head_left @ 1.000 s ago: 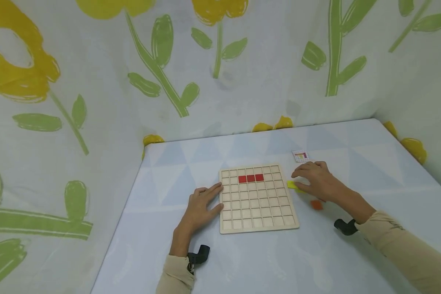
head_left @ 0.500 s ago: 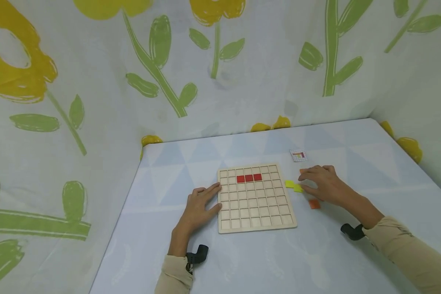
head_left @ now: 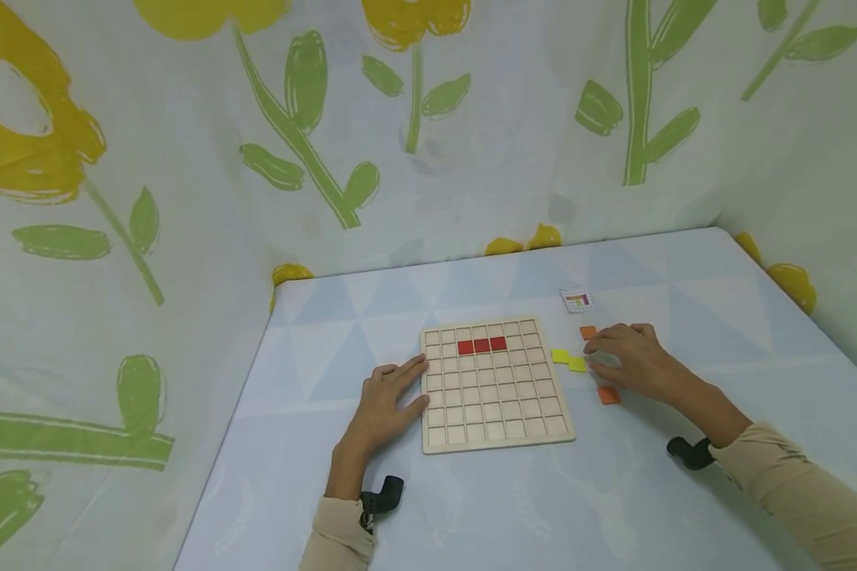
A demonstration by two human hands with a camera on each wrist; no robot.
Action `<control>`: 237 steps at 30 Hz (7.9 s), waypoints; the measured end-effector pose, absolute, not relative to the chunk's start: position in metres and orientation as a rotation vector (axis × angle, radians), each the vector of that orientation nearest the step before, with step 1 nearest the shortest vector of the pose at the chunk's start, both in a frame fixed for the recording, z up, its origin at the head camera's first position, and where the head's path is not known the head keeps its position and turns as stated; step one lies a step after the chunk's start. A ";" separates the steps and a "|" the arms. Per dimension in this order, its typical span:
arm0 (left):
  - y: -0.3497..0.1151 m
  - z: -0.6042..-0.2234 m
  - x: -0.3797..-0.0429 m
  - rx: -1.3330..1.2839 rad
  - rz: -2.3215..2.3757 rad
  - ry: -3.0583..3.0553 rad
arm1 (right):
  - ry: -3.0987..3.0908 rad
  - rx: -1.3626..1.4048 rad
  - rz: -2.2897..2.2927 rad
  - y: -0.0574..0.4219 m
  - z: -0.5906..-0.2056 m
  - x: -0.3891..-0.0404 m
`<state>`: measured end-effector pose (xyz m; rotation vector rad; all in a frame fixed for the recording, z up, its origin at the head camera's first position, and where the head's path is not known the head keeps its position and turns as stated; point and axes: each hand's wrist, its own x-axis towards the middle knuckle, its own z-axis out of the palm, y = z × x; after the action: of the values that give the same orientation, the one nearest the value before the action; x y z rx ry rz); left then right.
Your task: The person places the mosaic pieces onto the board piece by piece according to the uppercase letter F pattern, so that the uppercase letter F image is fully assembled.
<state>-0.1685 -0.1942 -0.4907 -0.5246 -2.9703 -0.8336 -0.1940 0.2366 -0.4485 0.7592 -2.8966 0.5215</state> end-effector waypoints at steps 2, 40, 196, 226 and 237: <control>-0.194 -0.491 -0.169 -0.525 -0.833 -2.974 | -2.890 0.759 0.513 0.238 -0.448 -0.193; -0.194 -0.490 -0.171 -0.525 -0.813 -2.963 | -2.897 0.871 0.476 0.273 -0.452 -0.179; -0.195 -0.485 -0.167 -0.529 -0.804 -2.995 | -2.710 1.226 0.319 0.061 -0.446 -0.239; -0.193 -0.484 -0.169 -0.534 -0.766 -2.988 | -2.617 1.226 0.379 0.070 -0.439 -0.233; -0.193 -0.485 -0.168 -0.510 -0.764 -3.008 | -2.602 1.200 0.518 0.099 -0.431 -0.226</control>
<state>-0.1680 -0.1931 -0.4853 -0.5105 -3.0084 -0.7635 -0.2265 0.0992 -0.4310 1.1999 -2.6018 0.5181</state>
